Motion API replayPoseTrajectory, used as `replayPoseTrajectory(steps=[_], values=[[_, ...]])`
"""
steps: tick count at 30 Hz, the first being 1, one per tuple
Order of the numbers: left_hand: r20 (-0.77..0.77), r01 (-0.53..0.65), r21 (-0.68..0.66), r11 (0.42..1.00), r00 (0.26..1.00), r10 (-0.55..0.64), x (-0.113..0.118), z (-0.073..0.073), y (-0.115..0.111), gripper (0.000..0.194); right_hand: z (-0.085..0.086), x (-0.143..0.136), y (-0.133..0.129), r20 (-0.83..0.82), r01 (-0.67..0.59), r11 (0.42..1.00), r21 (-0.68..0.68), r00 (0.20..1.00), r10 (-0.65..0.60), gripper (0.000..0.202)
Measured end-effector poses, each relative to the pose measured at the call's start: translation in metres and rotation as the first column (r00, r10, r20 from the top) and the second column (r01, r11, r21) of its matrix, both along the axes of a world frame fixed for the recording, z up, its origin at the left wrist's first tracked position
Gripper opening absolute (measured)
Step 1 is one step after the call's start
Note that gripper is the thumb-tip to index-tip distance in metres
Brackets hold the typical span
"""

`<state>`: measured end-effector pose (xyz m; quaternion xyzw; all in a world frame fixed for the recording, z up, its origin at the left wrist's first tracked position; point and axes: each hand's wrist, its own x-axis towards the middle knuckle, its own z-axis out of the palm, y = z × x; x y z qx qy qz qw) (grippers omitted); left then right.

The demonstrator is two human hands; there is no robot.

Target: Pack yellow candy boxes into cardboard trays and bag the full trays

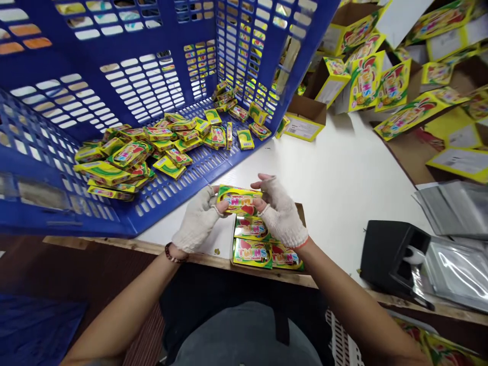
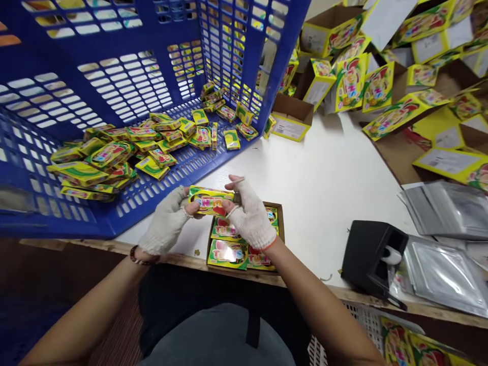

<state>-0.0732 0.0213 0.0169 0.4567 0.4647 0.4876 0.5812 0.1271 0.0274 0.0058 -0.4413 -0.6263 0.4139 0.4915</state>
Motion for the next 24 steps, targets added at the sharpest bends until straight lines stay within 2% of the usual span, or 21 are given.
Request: replayPoseTrajectory(steps=[3, 5, 7, 9, 11, 13, 15, 17, 20, 22, 24], values=[[0.158, -0.014, 0.054, 0.998, 0.987, 0.005, 0.026, 0.001, -0.003, 0.048, 0.003, -0.001, 0.003, -0.174, -0.017, 0.993, -0.121, 0.985, -0.004, 0.062], [0.177, -0.01, 0.069, 0.998, 0.984, -0.003, 0.038, 0.0, -0.004, 0.045, 0.001, -0.002, 0.0, -0.261, -0.049, 0.982, -0.184, 0.965, -0.001, 0.055], [0.077, 0.023, 0.073, 0.997, 0.997, -0.029, 0.042, -0.002, -0.005, 0.042, 0.002, 0.002, -0.003, -0.315, -0.021, 0.979, -0.204, 0.948, -0.045, 0.044], [-0.094, 0.037, 0.104, 0.994, 0.995, -0.027, 0.038, -0.007, -0.005, 0.041, 0.006, 0.014, 0.0, -0.293, 0.048, 0.986, -0.16, 0.952, -0.093, 0.039], [-0.243, 0.007, 0.162, 0.987, 0.969, 0.033, 0.03, -0.015, -0.006, 0.044, 0.013, 0.03, 0.01, -0.124, 0.049, 0.996, -0.073, 0.991, -0.058, 0.037], [-0.326, -0.03, 0.208, 0.978, 0.94, 0.098, 0.023, -0.024, -0.005, 0.047, 0.017, 0.044, 0.024, 0.167, -0.063, 0.998, 0.013, 0.984, 0.06, 0.034], [-0.349, -0.044, 0.224, 0.974, 0.929, 0.122, 0.023, -0.034, -0.002, 0.052, 0.016, 0.047, 0.037, 0.447, -0.24, 0.97, 0.044, 0.873, 0.196, 0.036], [-0.323, -0.05, 0.221, 0.974, 0.939, 0.121, 0.029, -0.045, 0.001, 0.058, 0.01, 0.04, 0.045, 0.635, -0.359, 0.933, 0.029, 0.727, 0.26, 0.042], [-0.214, -0.069, 0.142, 0.987, 0.972, 0.099, 0.042, -0.058, 0.006, 0.066, -0.004, 0.022, 0.048, 0.762, -0.382, 0.923, 0.051, 0.612, 0.211, 0.035], [-0.164, -0.068, 0.069, 0.995, 0.983, 0.078, 0.049, -0.064, 0.006, 0.068, -0.012, 0.012, 0.047, 0.784, -0.384, 0.914, 0.127, 0.603, 0.145, 0.022], [-0.136, -0.083, 0.021, 0.996, 0.987, 0.086, 0.053, -0.066, 0.003, 0.068, -0.02, 0.007, 0.048, 0.78, -0.381, 0.902, 0.203, 0.62, 0.087, 0.021]])
